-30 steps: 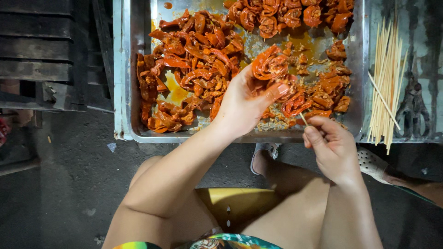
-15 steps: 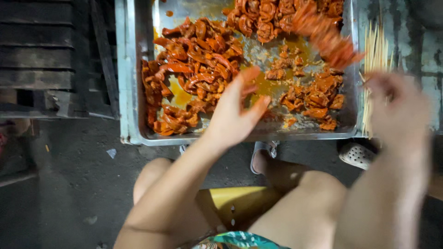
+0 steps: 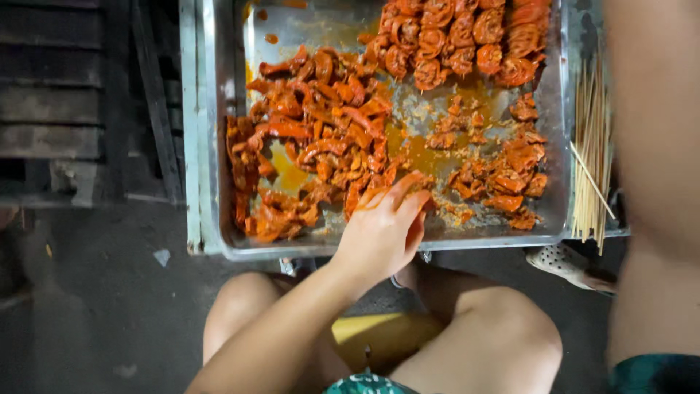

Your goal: The person skewers marinated pieces of meat onto wooden sticks from a metal tray and places the finished skewers at the top of the tray.

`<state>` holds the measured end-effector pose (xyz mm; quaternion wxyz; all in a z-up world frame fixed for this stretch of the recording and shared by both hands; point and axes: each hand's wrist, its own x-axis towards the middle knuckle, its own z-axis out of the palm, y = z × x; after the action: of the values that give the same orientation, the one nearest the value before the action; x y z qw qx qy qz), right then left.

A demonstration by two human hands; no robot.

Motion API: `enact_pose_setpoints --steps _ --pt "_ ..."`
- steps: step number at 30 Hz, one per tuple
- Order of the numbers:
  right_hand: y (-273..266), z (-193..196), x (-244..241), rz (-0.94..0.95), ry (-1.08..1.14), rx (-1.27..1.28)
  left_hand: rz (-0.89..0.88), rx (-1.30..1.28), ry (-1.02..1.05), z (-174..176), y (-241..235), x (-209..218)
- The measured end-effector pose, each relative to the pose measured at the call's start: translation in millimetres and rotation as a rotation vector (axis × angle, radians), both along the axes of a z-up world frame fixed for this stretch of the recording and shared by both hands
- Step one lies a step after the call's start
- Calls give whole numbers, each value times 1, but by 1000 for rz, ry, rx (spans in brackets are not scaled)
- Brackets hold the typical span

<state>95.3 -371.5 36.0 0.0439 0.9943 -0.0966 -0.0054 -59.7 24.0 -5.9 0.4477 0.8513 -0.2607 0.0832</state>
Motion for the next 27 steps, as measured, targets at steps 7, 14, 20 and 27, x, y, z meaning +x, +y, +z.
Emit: enact_pose_setpoints --steps 7,14,20,27 --pt "-32 -9 30 4 -37 -24 4 15 16 1 -1 3" --pt "-56 -2 -79 274 -305 141 14 64 13 -1 -4 2" --pt "-8 -22 -130 -237 4 418 7 61 -5 1 -3 2" --pt "-22 -67 -140 -57 -219 270 1 79 38 4 -2 2"
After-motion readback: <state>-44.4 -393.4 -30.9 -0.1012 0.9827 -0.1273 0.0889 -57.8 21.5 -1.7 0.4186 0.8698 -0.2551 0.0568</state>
